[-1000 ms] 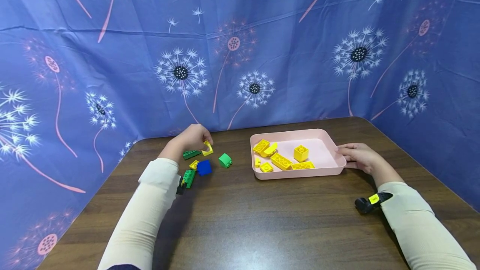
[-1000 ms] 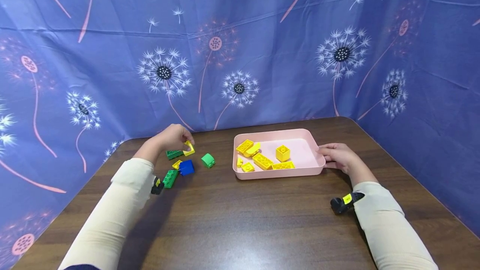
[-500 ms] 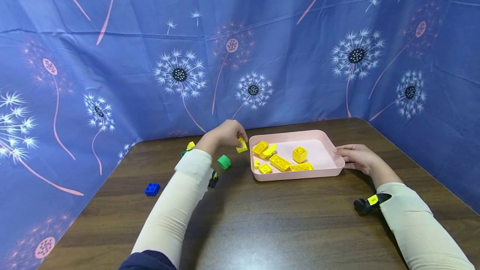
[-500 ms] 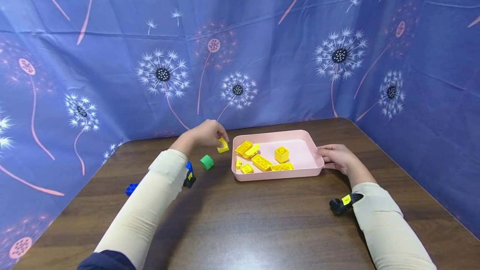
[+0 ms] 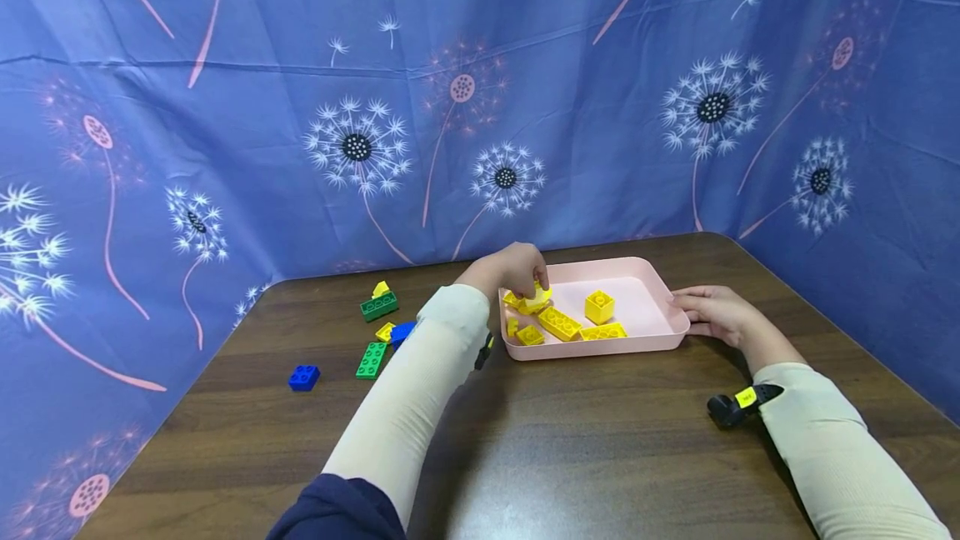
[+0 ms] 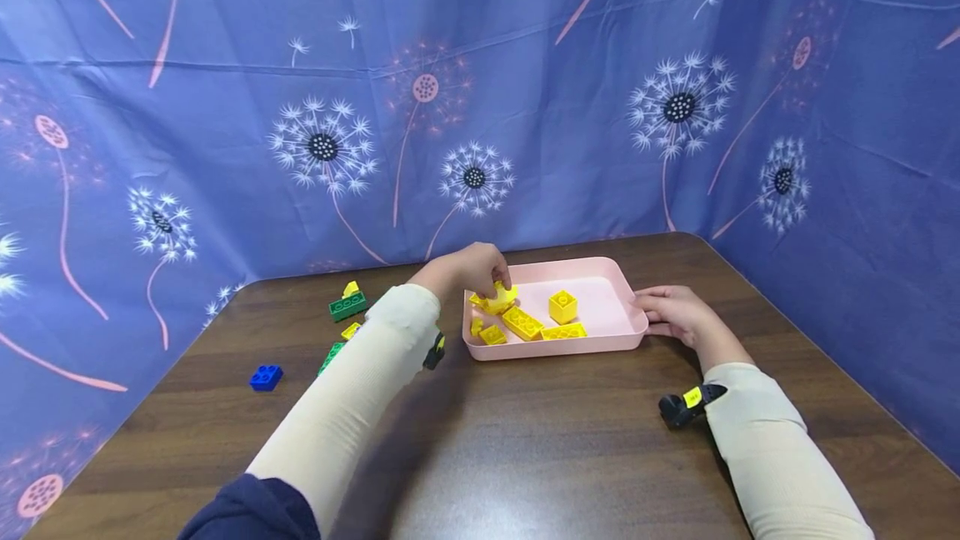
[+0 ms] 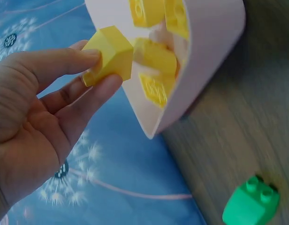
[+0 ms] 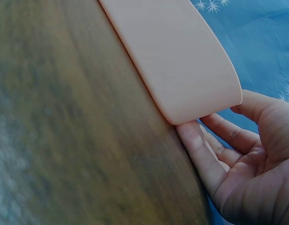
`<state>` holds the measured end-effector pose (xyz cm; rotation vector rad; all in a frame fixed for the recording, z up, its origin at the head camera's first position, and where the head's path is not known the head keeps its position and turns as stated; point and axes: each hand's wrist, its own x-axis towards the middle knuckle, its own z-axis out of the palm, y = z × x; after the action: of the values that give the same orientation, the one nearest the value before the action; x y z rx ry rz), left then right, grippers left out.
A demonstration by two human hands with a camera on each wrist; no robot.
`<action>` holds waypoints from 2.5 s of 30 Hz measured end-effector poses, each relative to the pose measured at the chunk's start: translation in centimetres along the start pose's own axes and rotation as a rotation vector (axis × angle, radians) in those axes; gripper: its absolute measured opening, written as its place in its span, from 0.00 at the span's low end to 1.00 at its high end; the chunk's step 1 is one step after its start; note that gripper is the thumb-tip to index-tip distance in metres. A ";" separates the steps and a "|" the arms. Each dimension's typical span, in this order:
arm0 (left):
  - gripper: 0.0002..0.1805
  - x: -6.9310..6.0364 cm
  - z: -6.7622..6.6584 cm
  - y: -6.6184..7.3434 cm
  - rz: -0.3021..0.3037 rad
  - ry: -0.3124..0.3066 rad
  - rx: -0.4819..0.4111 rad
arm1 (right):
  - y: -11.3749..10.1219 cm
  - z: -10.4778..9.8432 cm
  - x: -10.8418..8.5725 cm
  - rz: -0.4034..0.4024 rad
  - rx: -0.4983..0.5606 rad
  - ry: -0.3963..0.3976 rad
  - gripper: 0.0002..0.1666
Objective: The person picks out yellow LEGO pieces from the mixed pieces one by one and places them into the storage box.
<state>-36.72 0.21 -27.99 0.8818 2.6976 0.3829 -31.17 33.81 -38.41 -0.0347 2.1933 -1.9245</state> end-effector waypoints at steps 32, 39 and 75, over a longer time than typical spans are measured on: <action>0.13 1.8 1.8 2.2 -0.013 0.027 -0.020 | 0.0 0.0 0.0 0.007 -0.037 0.017 0.37; 0.19 0.6 1.3 1.2 0.101 0.071 0.055 | 0.2 -0.1 0.2 0.001 -0.039 0.017 0.37; 0.19 -15.5 1.7 -13.0 -0.153 0.381 -0.240 | 0.4 -0.1 0.2 0.002 -0.046 -0.018 0.38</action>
<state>-31.06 -18.98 -31.08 0.5765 2.9449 0.8973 -31.34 33.95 -38.81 -0.0568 2.2245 -1.8650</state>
